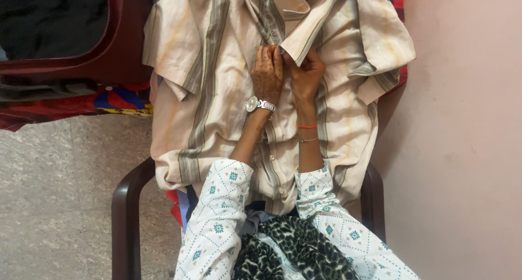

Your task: The person folds clothes including shirts and trousers by hand on a chair and places them into an open suitcase.

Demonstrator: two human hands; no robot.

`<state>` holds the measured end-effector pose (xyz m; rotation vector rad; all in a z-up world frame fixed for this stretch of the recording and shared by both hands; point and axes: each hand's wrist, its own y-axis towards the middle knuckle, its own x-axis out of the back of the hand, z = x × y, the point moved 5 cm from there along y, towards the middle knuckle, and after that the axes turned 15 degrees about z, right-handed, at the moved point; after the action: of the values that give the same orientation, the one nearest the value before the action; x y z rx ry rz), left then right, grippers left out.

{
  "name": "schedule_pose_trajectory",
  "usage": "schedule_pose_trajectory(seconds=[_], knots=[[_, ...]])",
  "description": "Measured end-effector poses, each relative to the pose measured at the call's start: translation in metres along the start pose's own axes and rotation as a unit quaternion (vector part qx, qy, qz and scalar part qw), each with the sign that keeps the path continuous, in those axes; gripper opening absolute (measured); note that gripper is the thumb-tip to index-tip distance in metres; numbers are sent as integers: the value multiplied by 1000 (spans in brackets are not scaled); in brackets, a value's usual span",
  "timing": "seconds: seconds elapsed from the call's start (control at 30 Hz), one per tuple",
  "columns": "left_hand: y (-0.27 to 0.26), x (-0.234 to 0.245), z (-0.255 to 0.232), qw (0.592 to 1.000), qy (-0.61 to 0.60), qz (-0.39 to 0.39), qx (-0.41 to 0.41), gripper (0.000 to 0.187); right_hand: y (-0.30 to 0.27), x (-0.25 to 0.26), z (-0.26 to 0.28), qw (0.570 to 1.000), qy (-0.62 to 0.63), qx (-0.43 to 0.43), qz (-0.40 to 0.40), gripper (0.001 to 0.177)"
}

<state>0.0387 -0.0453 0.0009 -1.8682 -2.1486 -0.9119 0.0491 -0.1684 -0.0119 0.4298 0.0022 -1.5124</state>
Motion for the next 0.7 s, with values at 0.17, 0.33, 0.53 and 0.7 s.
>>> schedule_pose_trajectory(seconds=[0.17, 0.33, 0.53, 0.7], knots=[[3, 4, 4, 998, -53, 10, 26, 20, -2, 3, 0, 1000, -16, -1, -6, 23], [4, 0, 9, 998, -49, 7, 38, 17, -3, 6, 1, 999, -33, -19, 6, 22], [6, -1, 12, 999, -43, -8, 22, 17, -3, 2, 5, 997, -82, -14, 0, 16], [4, -8, 19, 997, -48, 2, 54, 16, -2, 5, 7, 990, -141, -15, 14, 19]])
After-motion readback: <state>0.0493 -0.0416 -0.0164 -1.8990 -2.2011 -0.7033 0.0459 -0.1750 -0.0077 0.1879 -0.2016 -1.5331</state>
